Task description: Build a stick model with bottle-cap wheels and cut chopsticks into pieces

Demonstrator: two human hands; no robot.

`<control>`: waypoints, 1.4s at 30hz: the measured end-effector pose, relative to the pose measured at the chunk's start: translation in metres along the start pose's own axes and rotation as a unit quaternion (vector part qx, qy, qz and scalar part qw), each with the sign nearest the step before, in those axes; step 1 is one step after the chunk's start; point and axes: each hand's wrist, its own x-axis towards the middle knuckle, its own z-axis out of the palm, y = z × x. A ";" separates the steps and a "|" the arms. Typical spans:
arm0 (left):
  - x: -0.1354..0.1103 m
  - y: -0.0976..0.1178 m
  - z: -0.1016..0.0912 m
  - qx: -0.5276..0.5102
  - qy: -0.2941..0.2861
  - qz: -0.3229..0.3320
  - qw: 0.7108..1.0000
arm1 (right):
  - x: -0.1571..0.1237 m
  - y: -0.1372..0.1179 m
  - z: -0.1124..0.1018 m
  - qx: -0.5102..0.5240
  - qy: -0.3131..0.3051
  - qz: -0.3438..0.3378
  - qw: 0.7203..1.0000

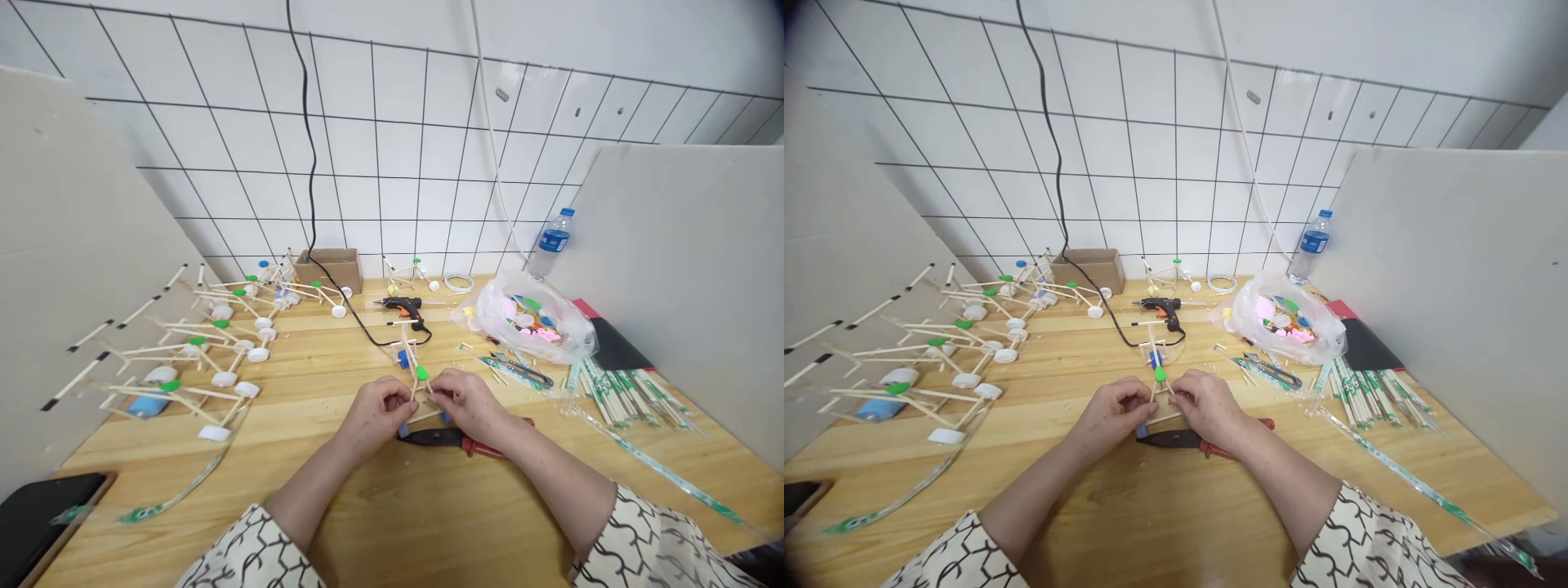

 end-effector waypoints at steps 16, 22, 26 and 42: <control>0.000 -0.005 -0.007 -0.077 0.004 -0.113 0.991 | 0.001 0.004 -0.003 0.006 0.027 0.036 0.999; 0.002 -0.009 -0.012 -0.074 0.014 -0.127 0.989 | 0.002 0.002 -0.005 0.007 0.011 0.033 0.999; 0.003 -0.007 -0.012 -0.067 0.014 -0.136 0.988 | 0.002 0.003 -0.006 0.006 0.010 0.032 0.999; -0.001 -0.001 -0.010 -0.077 0.014 -0.147 0.986 | 0.003 0.004 -0.007 0.000 0.012 0.023 1.000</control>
